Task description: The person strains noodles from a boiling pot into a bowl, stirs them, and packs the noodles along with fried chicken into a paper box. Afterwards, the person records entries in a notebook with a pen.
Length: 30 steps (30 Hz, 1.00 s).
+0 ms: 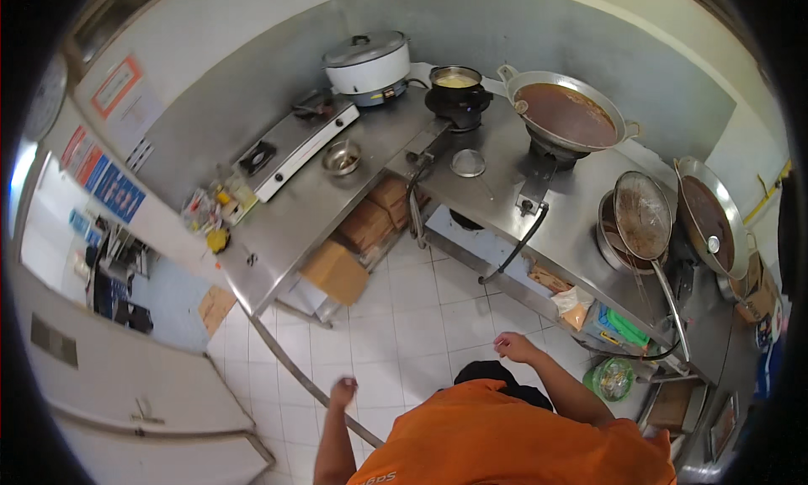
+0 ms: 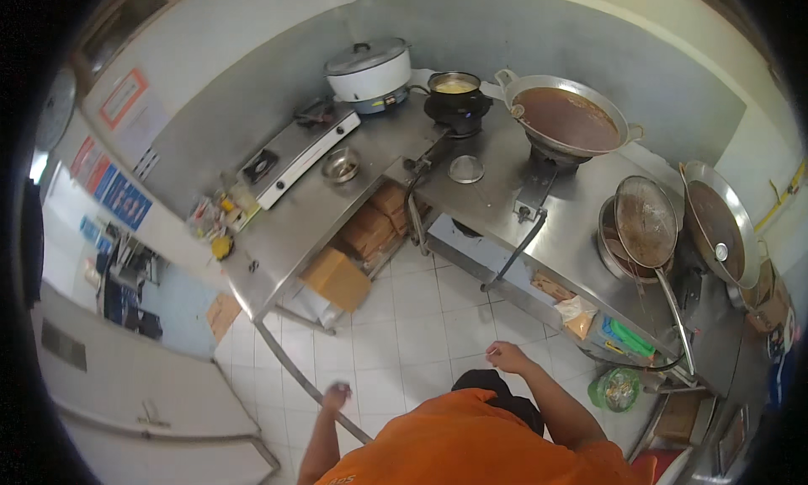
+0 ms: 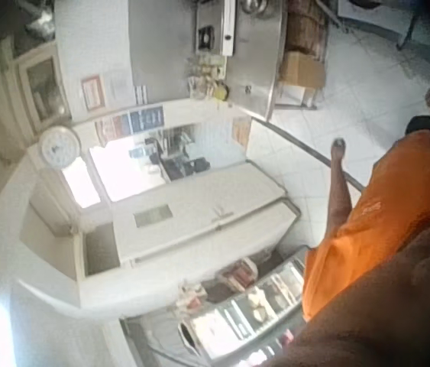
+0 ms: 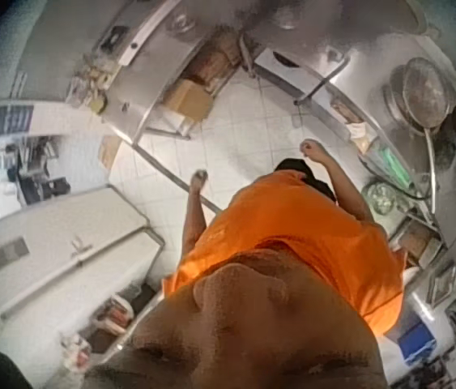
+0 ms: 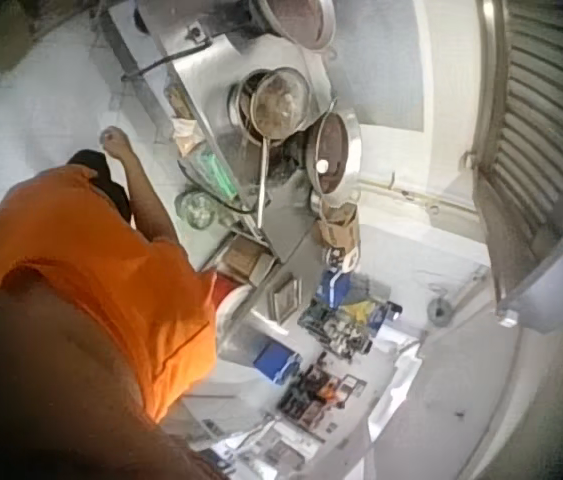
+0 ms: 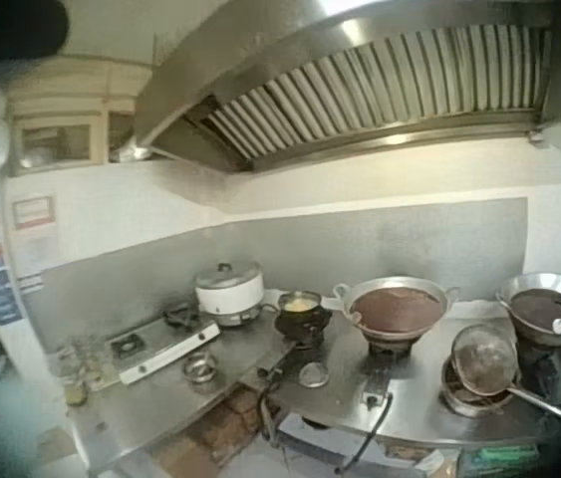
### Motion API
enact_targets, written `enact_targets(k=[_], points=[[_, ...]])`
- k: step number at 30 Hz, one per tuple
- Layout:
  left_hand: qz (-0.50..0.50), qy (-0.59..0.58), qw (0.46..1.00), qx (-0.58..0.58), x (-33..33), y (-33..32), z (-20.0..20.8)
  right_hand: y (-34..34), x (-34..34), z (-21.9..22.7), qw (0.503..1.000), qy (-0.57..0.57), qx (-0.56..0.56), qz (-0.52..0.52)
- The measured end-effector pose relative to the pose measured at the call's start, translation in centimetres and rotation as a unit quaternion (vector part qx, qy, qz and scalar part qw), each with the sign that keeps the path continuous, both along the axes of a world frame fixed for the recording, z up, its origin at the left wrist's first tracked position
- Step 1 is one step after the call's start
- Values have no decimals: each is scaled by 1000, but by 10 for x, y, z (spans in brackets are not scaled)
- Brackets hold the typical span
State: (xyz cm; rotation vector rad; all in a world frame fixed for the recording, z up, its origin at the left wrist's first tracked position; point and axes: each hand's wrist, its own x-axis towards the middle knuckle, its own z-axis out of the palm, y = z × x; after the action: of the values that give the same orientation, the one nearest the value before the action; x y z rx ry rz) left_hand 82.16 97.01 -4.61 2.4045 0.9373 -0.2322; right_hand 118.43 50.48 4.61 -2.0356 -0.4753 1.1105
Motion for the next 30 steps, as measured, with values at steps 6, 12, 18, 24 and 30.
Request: enact_targets(k=[6, 12, 18, 24, 30], points=[[-28, -266, 937, -224, 311, 164, 59, 71, 123, 13, 972, -79, 94, -200], [74, -133, 884, -442, 556, 128, 128, 160, 268, 15, 905, -341, 15, -254], [121, -125, 843, -509, 702, 162, 87, 253, 403, 30, 823, -494, -169, -226], [-16, -127, 883, -451, 766, 174, 48, 277, 468, 26, 867, -331, -338, -155], [-37, -90, 858, -505, 774, 160, 63, 276, 436, 14, 859, -367, -219, -284]])
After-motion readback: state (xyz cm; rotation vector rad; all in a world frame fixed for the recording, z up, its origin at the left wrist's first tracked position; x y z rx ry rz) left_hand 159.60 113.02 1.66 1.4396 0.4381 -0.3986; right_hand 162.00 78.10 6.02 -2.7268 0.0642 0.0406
